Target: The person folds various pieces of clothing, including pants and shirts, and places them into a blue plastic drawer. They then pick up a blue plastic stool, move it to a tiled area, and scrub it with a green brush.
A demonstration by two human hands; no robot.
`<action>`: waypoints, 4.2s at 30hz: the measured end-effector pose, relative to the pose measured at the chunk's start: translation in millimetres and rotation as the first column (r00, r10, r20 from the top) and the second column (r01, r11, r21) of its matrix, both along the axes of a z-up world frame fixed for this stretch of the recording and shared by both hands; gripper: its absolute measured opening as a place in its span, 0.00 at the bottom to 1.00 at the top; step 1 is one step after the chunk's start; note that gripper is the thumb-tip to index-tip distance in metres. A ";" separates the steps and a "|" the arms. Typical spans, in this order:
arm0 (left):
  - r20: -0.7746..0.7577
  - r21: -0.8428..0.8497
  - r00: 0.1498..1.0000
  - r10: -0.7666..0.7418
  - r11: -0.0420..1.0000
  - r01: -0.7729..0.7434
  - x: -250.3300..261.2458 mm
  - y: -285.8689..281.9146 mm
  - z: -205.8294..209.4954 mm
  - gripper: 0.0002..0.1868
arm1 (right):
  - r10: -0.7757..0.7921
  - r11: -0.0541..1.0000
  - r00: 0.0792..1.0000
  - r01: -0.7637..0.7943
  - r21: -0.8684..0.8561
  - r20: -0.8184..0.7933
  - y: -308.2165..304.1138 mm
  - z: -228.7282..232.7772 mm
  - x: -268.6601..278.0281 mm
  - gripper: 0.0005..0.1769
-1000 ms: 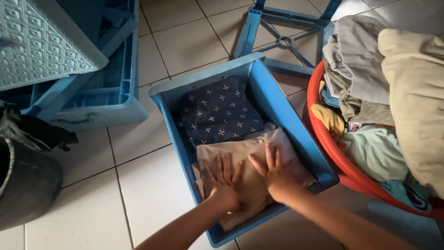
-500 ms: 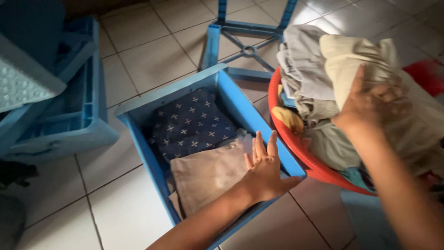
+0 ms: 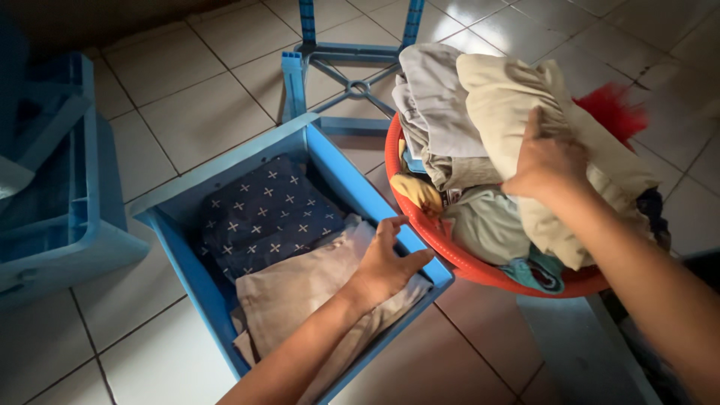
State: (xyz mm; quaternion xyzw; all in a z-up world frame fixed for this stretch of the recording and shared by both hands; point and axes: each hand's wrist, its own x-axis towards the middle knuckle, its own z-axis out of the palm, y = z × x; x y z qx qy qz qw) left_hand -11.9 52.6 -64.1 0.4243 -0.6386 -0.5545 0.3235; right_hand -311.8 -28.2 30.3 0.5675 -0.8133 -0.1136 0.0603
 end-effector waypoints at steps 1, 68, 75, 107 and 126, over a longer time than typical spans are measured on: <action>-0.011 0.051 1.000 -0.019 0.998 0.020 -0.3 0.1 -3.0 0.45 | -0.141 0.986 0.987 0.147 0.080 -0.080 2.5 3.8 9.7 0.73; 0.968 -0.230 -0.060 0.242 0.960 0.161 198.8 -142.4 -96.5 0.74 | 0.702 0.707 0.624 -0.672 -0.222 0.344 -146.7 -203.2 303.8 0.40; 0.915 0.036 0.403 -0.018 0.999 -0.036 227.5 -164.5 -112.2 0.91 | 0.325 0.817 0.376 -0.574 -0.058 0.868 -161.9 -234.4 295.2 0.45; 0.934 0.131 0.317 -0.162 0.984 0.117 176.6 -32.9 -91.6 0.93 | 0.285 0.466 0.780 -0.621 0.630 0.558 3.2 -177.5 267.3 0.90; 0.881 0.324 0.312 -0.355 0.934 0.148 148.0 -81.5 -70.7 0.73 | 0.237 0.609 0.314 -0.786 0.111 0.919 -36.8 -173.5 272.7 0.51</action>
